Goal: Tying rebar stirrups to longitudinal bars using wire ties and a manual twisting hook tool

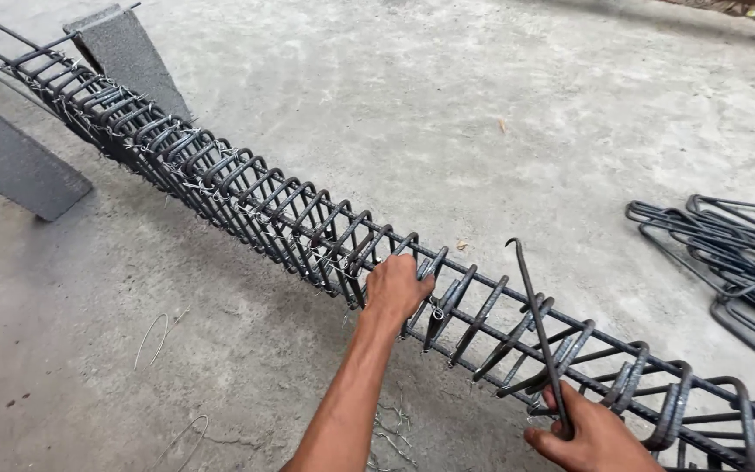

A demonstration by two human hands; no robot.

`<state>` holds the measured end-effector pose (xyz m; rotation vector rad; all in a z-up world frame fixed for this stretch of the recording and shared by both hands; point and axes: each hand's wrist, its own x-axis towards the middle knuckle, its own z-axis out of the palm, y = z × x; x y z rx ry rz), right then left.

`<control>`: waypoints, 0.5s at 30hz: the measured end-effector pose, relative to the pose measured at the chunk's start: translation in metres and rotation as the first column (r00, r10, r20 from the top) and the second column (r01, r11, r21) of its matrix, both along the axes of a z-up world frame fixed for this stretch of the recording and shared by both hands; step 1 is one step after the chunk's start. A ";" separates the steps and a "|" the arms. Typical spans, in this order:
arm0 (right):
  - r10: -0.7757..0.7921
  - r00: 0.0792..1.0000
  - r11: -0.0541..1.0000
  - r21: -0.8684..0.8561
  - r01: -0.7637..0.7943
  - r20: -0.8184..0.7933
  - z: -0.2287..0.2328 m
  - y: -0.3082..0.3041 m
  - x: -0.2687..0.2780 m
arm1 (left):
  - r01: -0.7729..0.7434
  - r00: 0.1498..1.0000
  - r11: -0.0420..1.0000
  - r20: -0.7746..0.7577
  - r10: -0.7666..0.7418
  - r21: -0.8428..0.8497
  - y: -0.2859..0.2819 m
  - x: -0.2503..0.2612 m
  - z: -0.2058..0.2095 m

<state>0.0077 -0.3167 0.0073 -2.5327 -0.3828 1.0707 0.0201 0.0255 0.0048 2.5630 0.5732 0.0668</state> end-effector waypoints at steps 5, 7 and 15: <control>-0.076 0.997 0.995 0.060 0.076 0.003 -0.001 -0.005 0.004 | 0.003 0.999 0.999 -0.053 -0.005 -0.034 0.002 0.001 0.003; -0.127 0.981 0.925 0.338 0.170 -0.147 -0.026 -0.026 0.016 | 0.000 0.999 0.999 -0.048 -0.002 -0.034 0.001 0.000 0.001; -0.063 0.998 0.253 0.967 -0.006 0.023 0.029 -0.133 0.095 | 0.017 0.999 0.997 -0.032 -0.020 -0.078 -0.001 -0.001 0.000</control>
